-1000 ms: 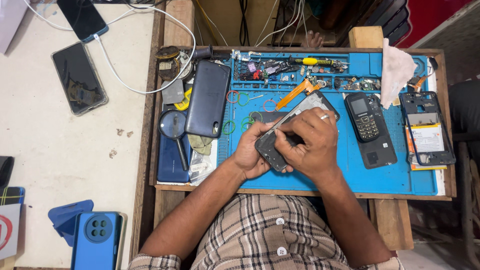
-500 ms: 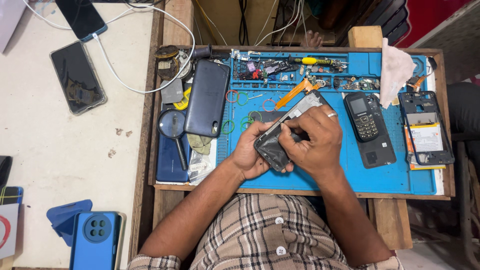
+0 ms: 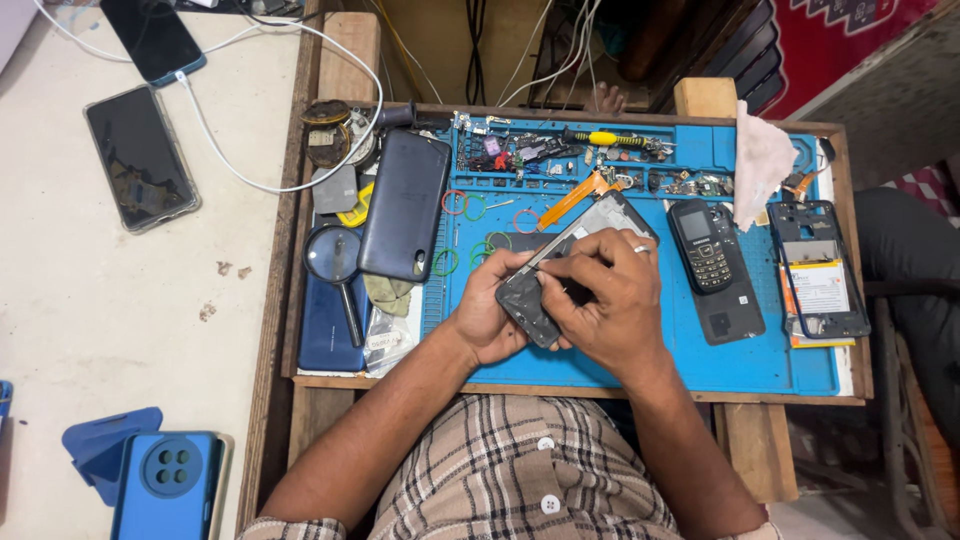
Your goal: The person handles a disassembled smartphone, using a small tool to pry and adjust internal components. They repeatedly open and close the device, manipulate a ribbon cable, and wipe the screen with a cloth.
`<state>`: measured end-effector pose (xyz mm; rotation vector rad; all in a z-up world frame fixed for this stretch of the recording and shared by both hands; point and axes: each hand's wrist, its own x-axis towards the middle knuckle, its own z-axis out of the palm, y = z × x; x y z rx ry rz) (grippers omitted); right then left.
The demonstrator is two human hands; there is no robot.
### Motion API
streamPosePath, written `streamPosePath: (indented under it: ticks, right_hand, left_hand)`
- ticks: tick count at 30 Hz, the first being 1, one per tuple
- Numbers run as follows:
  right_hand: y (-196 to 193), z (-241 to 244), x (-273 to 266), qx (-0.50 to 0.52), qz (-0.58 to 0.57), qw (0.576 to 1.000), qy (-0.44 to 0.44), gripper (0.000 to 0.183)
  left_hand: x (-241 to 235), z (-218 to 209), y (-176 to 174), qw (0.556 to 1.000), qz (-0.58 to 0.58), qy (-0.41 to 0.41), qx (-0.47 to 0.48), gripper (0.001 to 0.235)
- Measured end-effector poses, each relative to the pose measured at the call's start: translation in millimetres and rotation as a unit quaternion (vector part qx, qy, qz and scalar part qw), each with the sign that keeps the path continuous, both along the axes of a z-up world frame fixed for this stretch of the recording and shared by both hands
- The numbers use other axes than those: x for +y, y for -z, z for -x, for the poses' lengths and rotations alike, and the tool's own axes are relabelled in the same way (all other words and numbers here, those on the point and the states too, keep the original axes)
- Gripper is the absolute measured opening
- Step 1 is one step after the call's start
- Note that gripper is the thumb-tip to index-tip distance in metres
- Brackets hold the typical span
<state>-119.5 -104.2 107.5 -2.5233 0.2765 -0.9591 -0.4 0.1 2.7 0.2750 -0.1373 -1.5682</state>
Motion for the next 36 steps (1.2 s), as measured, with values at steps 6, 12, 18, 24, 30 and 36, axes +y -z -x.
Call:
streamPosePath:
  ticks: [6, 12, 18, 24, 30, 36]
  right_hand:
    - [2, -3, -17, -0.015, 0.004, 0.998, 0.066, 0.012]
    - [1, 0, -25, -0.019, -0.011, 0.995, 0.099, 0.011]
    - [5, 2, -10, -0.022, -0.033, 0.999, 0.014, 0.011]
    - [7, -3, -5, -0.003, -0.026, 1.0, 0.011, 0.012]
    - [9, -3, -6, -0.001, -0.023, 1.0, 0.01, 0.013]
    - [8, -2, -6, 0.003, -0.033, 0.999, 0.043, 0.012]
  left_hand:
    - [1, 0, -7, 0.999, 0.024, 0.018, -0.017, 0.055]
    - [-1, 1, -11, 0.999, 0.009, 0.026, -0.016, 0.059]
    - [-2, 1, -2, 1.0, 0.013, 0.014, 0.003, 0.061]
    - [0, 0, 0, 1.0, 0.017, 0.009, 0.002, 0.059]
    - [-1, 0, 2, 1.0, 0.016, 0.01, -0.003, 0.06]
    - [-2, 0, -2, 1.0, 0.006, 0.023, -0.015, 0.06]
